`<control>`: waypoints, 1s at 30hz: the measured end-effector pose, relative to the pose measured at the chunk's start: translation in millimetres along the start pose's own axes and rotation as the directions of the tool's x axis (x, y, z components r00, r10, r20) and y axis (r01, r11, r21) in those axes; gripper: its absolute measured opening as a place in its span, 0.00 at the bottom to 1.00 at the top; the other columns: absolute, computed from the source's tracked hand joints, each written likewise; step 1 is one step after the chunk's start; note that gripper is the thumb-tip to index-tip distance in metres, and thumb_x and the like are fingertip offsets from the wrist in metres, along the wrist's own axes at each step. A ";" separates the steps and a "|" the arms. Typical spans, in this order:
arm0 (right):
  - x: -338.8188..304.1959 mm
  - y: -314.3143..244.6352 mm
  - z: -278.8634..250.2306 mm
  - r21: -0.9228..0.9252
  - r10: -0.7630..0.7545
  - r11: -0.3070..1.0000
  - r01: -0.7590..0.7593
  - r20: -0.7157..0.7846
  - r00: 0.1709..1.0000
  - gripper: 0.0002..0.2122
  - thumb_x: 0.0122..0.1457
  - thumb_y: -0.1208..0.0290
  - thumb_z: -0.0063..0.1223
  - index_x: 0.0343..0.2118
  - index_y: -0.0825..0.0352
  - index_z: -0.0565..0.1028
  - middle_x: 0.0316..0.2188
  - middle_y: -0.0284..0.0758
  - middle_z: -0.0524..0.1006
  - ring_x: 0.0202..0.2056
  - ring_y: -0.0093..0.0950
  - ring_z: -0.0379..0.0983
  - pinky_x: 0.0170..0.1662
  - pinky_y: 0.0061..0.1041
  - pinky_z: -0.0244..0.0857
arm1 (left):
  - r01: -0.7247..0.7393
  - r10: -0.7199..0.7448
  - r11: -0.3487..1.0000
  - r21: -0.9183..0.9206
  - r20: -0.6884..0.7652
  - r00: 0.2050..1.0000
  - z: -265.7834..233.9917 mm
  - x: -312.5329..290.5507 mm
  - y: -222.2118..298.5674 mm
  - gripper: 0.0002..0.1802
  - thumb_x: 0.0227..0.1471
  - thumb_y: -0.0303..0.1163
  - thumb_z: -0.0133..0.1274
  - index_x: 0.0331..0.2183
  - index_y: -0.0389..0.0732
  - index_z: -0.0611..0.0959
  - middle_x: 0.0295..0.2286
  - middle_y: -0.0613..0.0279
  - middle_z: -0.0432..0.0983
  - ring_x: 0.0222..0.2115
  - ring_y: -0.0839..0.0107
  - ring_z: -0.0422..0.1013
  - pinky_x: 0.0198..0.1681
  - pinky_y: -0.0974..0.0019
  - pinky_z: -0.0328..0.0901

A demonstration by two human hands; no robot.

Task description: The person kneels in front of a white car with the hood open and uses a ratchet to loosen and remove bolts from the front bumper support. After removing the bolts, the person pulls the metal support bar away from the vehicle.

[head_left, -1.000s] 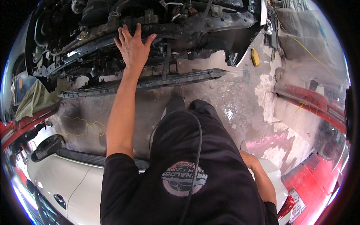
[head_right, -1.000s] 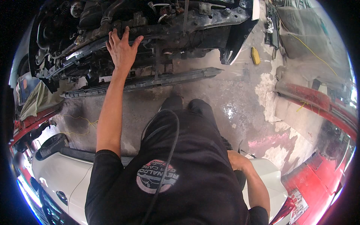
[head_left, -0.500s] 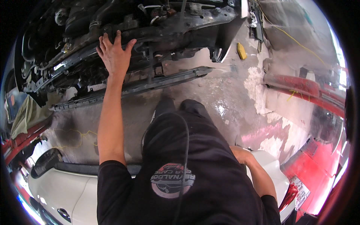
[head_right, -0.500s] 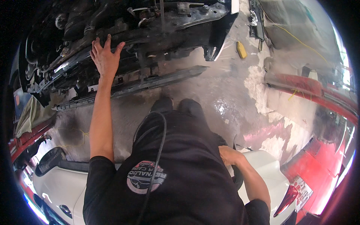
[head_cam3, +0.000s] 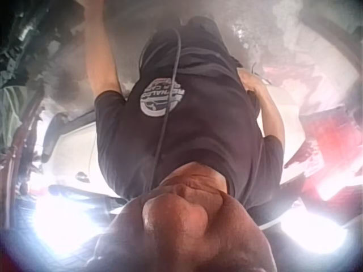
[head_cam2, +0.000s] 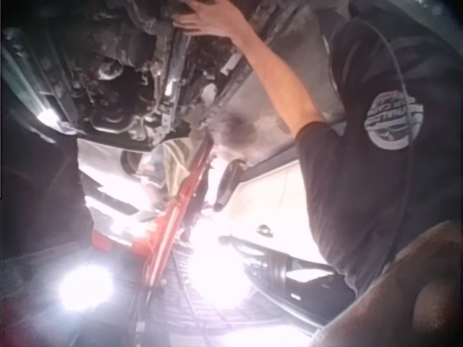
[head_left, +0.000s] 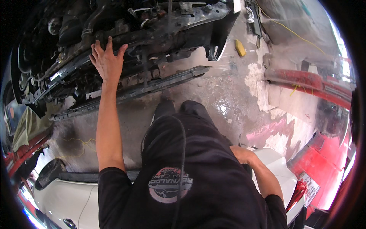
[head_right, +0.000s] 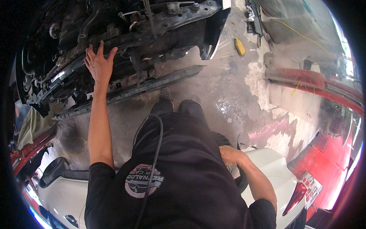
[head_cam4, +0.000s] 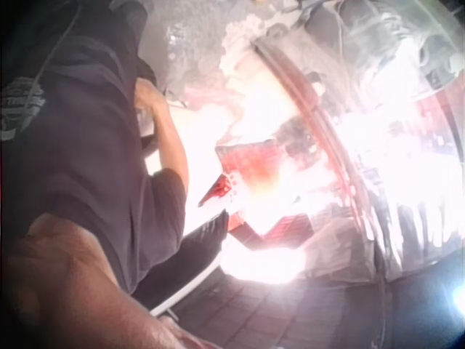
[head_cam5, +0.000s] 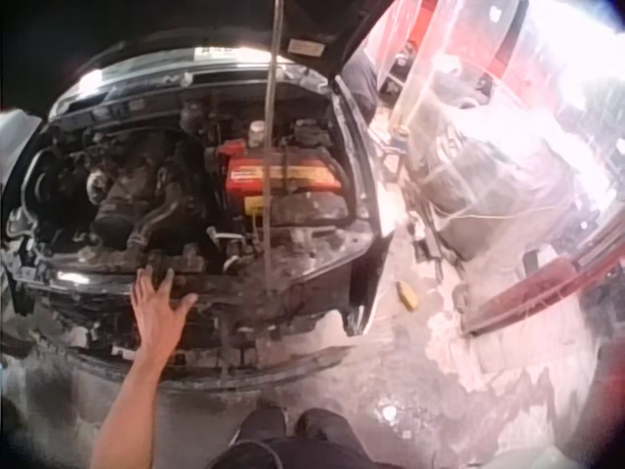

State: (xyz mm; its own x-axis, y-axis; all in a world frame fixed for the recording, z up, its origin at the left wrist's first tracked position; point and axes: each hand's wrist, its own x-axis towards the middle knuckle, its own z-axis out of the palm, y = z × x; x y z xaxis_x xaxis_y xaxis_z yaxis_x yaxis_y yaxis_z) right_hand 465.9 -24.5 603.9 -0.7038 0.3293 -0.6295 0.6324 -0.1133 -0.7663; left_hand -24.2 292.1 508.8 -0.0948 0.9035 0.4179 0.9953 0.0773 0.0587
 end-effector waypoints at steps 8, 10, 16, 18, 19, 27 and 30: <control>-2.2 5.1 2.2 -0.008 0.008 1.000 -0.008 0.024 1.000 0.24 0.49 0.74 0.57 0.52 0.66 0.69 0.46 0.49 0.76 0.48 0.52 0.71 0.48 0.42 0.67 | -0.002 0.002 1.000 -0.013 -0.004 1.000 -1.8 -0.2 1.2 0.39 0.54 0.66 0.53 0.56 0.47 0.79 0.59 0.40 0.61 0.64 0.42 0.54 0.64 0.35 0.49; -1.6 3.6 1.1 -0.006 0.023 1.000 -0.023 0.031 0.999 0.24 0.49 0.73 0.57 0.52 0.66 0.69 0.46 0.50 0.76 0.48 0.52 0.71 0.48 0.43 0.67 | 0.000 0.000 1.000 -0.008 -0.007 1.000 -2.4 -0.6 1.9 0.39 0.54 0.66 0.52 0.56 0.47 0.79 0.59 0.40 0.61 0.64 0.42 0.54 0.64 0.35 0.49; -0.5 -2.7 -3.3 0.048 0.035 0.998 -0.036 0.012 0.999 0.25 0.50 0.65 0.58 0.52 0.67 0.70 0.49 0.50 0.76 0.50 0.53 0.70 0.50 0.42 0.66 | -0.003 0.003 1.000 -0.004 -0.010 1.000 -1.7 -0.6 0.0 0.39 0.54 0.67 0.52 0.56 0.49 0.79 0.59 0.40 0.62 0.63 0.42 0.55 0.64 0.37 0.50; 0.8 -1.7 -4.0 0.099 0.083 0.991 -0.085 0.019 0.996 0.30 0.51 0.52 0.60 0.53 0.68 0.72 0.52 0.51 0.75 0.54 0.53 0.69 0.52 0.41 0.64 | -0.005 0.005 1.000 -0.013 -0.012 1.000 1.2 -1.1 -1.0 0.40 0.54 0.67 0.51 0.56 0.47 0.79 0.59 0.40 0.61 0.64 0.42 0.54 0.64 0.36 0.49; 2.3 -6.4 -6.6 0.107 0.104 0.989 -0.106 0.028 0.994 0.30 0.51 0.52 0.60 0.53 0.68 0.72 0.52 0.52 0.75 0.54 0.53 0.69 0.52 0.41 0.64 | -0.007 0.007 1.000 -0.015 -0.011 1.000 0.8 -0.9 -1.9 0.40 0.54 0.67 0.51 0.56 0.47 0.79 0.59 0.40 0.61 0.64 0.42 0.53 0.64 0.35 0.49; 3.4 -28.8 -16.7 0.078 0.269 0.958 -0.277 0.099 0.958 0.30 0.51 0.50 0.59 0.52 0.68 0.74 0.51 0.53 0.75 0.54 0.53 0.69 0.53 0.40 0.64 | 0.008 -0.009 0.999 -0.042 -0.016 1.000 1.1 -0.9 1.0 0.41 0.53 0.68 0.51 0.56 0.48 0.79 0.59 0.41 0.59 0.64 0.42 0.53 0.64 0.33 0.49; -0.5 -21.0 -9.6 0.037 0.110 0.993 -0.110 0.001 0.994 0.23 0.50 0.62 0.60 0.48 0.65 0.72 0.45 0.49 0.77 0.47 0.54 0.71 0.46 0.45 0.66 | 0.009 -0.009 0.999 -0.050 -0.014 1.000 -0.4 -0.3 3.7 0.40 0.53 0.68 0.51 0.56 0.48 0.79 0.59 0.41 0.59 0.64 0.42 0.53 0.64 0.32 0.49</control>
State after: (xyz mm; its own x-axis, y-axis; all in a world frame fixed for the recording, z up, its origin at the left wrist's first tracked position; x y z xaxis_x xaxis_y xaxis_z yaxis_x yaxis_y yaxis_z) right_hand 456.1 -13.3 621.5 -0.6301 0.3138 -0.7103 0.6938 -0.1833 -0.6964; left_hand -20.5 292.0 509.2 -0.1045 0.8968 0.4300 0.9921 0.0642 0.1074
